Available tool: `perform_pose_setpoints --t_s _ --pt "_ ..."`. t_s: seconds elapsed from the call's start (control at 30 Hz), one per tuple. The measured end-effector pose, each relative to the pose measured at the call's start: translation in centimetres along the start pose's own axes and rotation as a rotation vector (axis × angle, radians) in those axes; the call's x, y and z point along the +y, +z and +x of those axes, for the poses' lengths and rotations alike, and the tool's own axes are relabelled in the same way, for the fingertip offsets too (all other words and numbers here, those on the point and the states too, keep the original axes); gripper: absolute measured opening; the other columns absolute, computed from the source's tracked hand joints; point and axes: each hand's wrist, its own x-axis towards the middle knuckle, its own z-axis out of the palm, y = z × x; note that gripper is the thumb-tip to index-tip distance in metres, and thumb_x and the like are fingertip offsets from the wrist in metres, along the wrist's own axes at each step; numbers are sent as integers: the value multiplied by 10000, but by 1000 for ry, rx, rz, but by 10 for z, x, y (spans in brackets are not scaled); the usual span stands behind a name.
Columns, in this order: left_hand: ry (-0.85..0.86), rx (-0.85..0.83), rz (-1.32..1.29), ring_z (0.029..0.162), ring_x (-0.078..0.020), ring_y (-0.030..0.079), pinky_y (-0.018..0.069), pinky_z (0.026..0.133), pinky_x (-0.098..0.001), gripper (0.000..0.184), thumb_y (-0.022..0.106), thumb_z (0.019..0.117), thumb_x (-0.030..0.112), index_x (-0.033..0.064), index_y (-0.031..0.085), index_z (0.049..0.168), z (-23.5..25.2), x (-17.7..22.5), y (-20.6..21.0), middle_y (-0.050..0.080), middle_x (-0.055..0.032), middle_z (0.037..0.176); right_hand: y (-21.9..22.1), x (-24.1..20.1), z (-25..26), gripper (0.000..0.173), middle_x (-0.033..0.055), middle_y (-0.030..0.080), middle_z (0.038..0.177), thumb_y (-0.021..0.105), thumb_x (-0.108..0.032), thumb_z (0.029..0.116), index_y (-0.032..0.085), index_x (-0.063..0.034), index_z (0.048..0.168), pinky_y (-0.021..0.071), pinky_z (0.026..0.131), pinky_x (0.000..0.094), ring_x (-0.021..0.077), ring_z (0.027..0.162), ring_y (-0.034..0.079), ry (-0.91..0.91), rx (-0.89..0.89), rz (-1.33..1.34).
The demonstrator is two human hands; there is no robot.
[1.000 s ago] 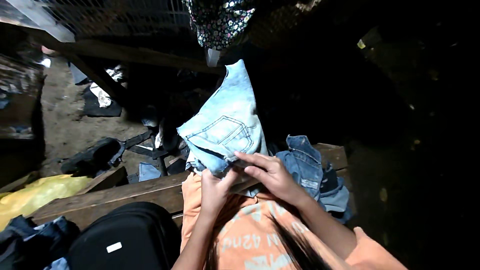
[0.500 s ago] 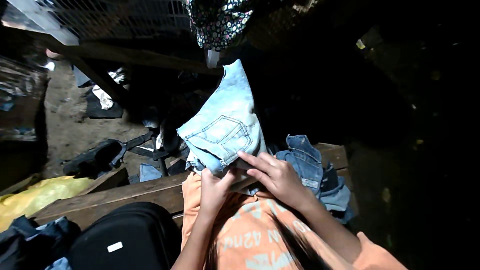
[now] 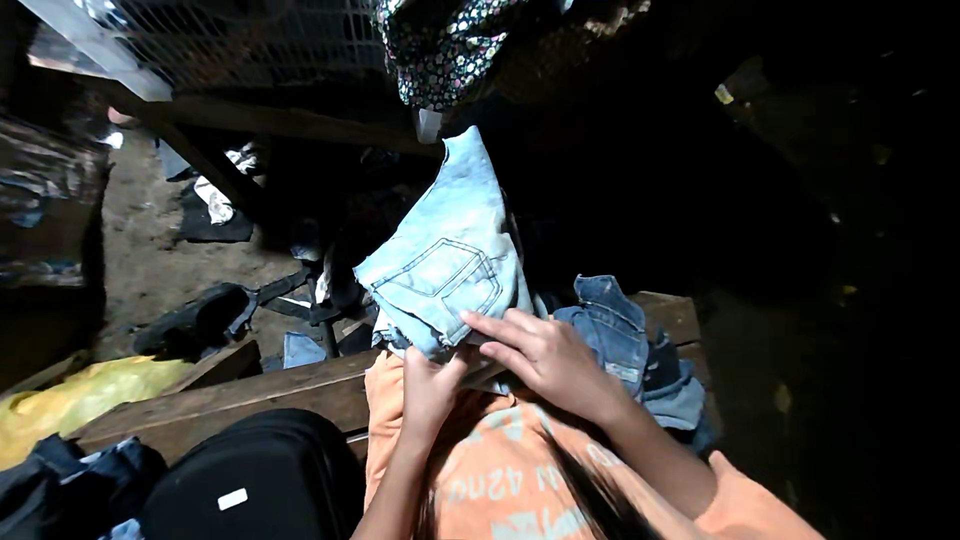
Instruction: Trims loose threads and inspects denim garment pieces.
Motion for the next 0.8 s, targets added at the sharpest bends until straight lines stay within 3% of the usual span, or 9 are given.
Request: perform_pose_setpoints --t_s 0.17,0.27,0.3,0.37,0.47,0.5,0.57,0.67,0.8 --pt "-43 65 -36 856 50 685 587 806 -184 307 675 741 -95 23 605 1015 1 -5 -11 717 127 880 12 -9 9 399 129 674 849 519 -343 1046 659 -196 1390 522 552 453 278 652 648 68 -59 152" --pt "-74 124 -2 893 29 689 597 829 -210 356 675 782 -86 -34 557 1113 4 -3 -16 714 92 929 -6 1 6 638 186 724 1050 665 -400 965 494 -155 1529 559 724 532 329 832 705 92 -254 331" --pt "-85 145 -4 897 28 687 594 833 -207 361 672 814 -87 -37 534 1144 7 0 -17 713 91 943 -11 12 1 731 188 716 983 721 -391 920 462 -109 1542 546 708 493 293 781 672 109 -268 429" --pt "-101 203 11 905 36 685 590 842 -193 383 657 838 -86 -51 503 1187 10 3 -18 703 86 963 -14 41 -13 816 97 616 816 755 -367 885 422 -7 1537 471 624 301 126 661 531 172 -208 644" --pt "-107 269 30 928 46 678 584 859 -187 411 622 858 -101 -51 454 1230 10 0 -21 690 80 989 -11 81 -28 734 -56 559 829 614 -321 945 356 65 1513 381 552 163 -28 610 429 481 48 992" --pt "-108 267 49 951 46 669 574 875 -188 430 630 866 -98 -61 436 1248 9 0 -23 675 70 1018 -6 93 -28 602 -106 533 773 528 -288 993 397 37 1483 317 474 133 -60 524 354 619 158 1115" --pt "-87 237 60 976 28 665 569 885 -201 455 674 867 -72 -49 432 1252 9 -8 -32 667 53 1055 6 120 -23 438 -98 506 739 383 -333 1102 527 -30 1383 260 405 132 -45 443 268 916 297 1262" --pt "-74 261 78 961 19 668 573 877 -215 448 664 866 -92 -53 438 1250 7 -10 -34 669 27 1050 44 168 1 393 -37 501 728 499 -365 1080 609 -13 1215 264 417 173 6 449 288 1253 367 1157" --pt "-151 327 141 930 25 650 549 884 -210 388 582 874 -143 -31 442 1219 4 13 -18 653 43 1016 85 204 33 431 -2 416 788 569 -416 1042 550 -11 1189 322 509 217 67 562 353 1430 246 1056"
